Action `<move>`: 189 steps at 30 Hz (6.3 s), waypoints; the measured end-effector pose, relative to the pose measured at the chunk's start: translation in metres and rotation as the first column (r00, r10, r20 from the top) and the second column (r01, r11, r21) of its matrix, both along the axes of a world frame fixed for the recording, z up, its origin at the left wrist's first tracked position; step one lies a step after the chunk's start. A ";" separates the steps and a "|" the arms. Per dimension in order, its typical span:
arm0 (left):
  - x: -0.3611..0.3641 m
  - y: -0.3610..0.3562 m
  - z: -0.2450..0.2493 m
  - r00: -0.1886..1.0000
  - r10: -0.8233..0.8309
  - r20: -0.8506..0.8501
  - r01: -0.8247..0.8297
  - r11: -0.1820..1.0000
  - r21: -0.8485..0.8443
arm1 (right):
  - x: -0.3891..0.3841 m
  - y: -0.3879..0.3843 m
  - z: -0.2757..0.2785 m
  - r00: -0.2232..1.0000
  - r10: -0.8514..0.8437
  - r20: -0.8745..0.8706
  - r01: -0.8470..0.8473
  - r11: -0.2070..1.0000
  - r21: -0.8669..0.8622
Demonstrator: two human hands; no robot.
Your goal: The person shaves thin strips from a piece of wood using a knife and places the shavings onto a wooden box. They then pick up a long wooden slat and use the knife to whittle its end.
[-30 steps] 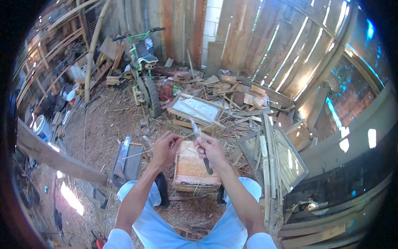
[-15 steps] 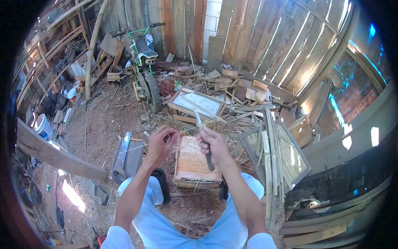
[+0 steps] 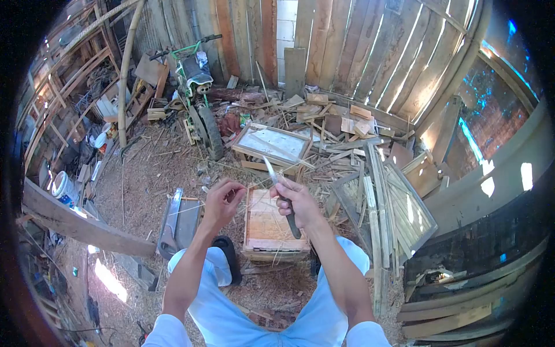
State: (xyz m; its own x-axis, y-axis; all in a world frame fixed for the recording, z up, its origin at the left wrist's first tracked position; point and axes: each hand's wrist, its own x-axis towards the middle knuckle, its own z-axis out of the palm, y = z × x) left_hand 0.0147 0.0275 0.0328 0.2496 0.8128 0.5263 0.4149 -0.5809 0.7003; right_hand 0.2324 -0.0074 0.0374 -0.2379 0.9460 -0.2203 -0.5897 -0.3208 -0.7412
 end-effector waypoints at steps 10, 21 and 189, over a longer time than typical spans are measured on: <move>-0.003 -0.003 -0.003 0.998 -0.012 -0.054 0.011 1.000 -0.020 | 0.011 0.006 -0.006 0.995 -0.017 0.098 0.019 1.000 -0.020; -0.009 -0.005 -0.004 0.998 -0.003 -0.055 0.002 1.000 -0.012 | 0.007 0.000 -0.002 0.991 -0.088 0.100 0.088 0.996 0.004; 0.001 -0.020 -0.017 0.998 0.047 -0.045 -0.048 0.999 -0.026 | 0.032 0.006 -0.003 0.956 -0.257 0.144 0.249 0.966 0.069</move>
State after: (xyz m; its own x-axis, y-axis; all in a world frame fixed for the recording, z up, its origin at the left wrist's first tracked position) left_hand 0.0152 0.0080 0.0159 0.2333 0.8379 0.4935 0.4729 -0.5412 0.6953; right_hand 0.2646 -0.0011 0.0347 0.0428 0.9815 -0.1864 -0.5271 -0.1363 -0.8388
